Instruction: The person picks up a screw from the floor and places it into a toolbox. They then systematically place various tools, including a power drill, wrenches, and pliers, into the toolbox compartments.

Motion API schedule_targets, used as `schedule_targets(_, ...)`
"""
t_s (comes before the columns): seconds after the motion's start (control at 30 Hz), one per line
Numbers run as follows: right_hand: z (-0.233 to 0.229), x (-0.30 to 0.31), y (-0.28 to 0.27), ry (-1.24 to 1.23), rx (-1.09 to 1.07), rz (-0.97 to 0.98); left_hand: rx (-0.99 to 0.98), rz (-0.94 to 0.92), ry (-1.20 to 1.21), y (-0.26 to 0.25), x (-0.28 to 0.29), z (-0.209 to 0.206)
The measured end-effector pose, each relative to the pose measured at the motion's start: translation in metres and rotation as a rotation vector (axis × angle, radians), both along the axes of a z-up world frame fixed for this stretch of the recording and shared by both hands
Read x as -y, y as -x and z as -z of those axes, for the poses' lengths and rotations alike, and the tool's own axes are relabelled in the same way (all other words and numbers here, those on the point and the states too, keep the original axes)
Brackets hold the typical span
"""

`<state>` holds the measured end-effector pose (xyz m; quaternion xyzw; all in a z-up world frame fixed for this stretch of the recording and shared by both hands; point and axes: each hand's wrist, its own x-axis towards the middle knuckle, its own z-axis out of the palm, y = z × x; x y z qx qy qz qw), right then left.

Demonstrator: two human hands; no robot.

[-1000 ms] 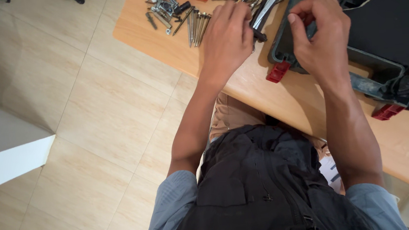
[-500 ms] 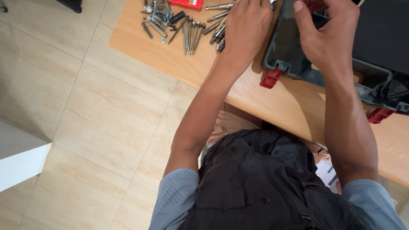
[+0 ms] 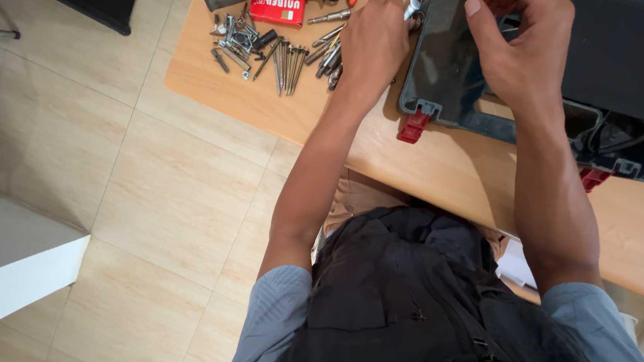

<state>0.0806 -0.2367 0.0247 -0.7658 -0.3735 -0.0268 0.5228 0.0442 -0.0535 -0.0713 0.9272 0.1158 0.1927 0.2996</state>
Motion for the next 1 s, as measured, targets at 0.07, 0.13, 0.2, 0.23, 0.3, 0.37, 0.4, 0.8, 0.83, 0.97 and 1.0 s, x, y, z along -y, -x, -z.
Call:
schedule_targets(0.07, -0.001, 0.001, 0.000, -0.003, -0.048, 0.031, -0.002, -0.006, 0.001, 0.000, 0.000, 0.000)
schedule_targets(0.13, -0.002, 0.003, -0.001, -0.020, -0.021, 0.000, 0.009, -0.021, -0.005, 0.000, 0.001, -0.001)
schedule_targets(0.2, 0.000, 0.005, -0.002, -0.018, 0.005, -0.017, 0.056, -0.050, 0.056, 0.001, 0.002, -0.004)
schedule_targets(0.23, 0.000, 0.005, -0.002, -0.009, 0.019, -0.019, 0.082, -0.064, 0.086, 0.001, 0.002, -0.007)
schedule_targets(0.3, 0.003, 0.006, -0.003, 0.031, -0.020, -0.007, 0.147, -0.039, 0.138, 0.004, 0.001, -0.017)
schedule_targets(0.37, 0.005, 0.002, -0.003, 0.089, -0.128, 0.018, 0.210, -0.016, 0.190, 0.008, 0.000, -0.031)
schedule_targets(0.4, 0.006, -0.001, -0.003, 0.073, -0.168, -0.012, 0.241, -0.006, 0.217, 0.010, -0.001, -0.039)
schedule_targets(0.8, 0.016, -0.018, 0.012, -0.109, -0.433, -0.165, 0.499, 0.153, 0.636, 0.020, 0.004, -0.099)
schedule_targets(0.83, 0.014, -0.014, 0.010, -0.093, -0.432, -0.119, 0.501, 0.150, 0.663, 0.018, 0.007, -0.098)
schedule_targets(0.97, 0.004, 0.003, 0.001, -0.071, -0.469, -0.071, 0.382, 0.261, 0.829, 0.011, 0.010, -0.086)
schedule_targets(1.0, 0.002, 0.007, -0.001, -0.058, -0.485, -0.046, 0.386, 0.232, 0.699, 0.012, 0.007, -0.080)
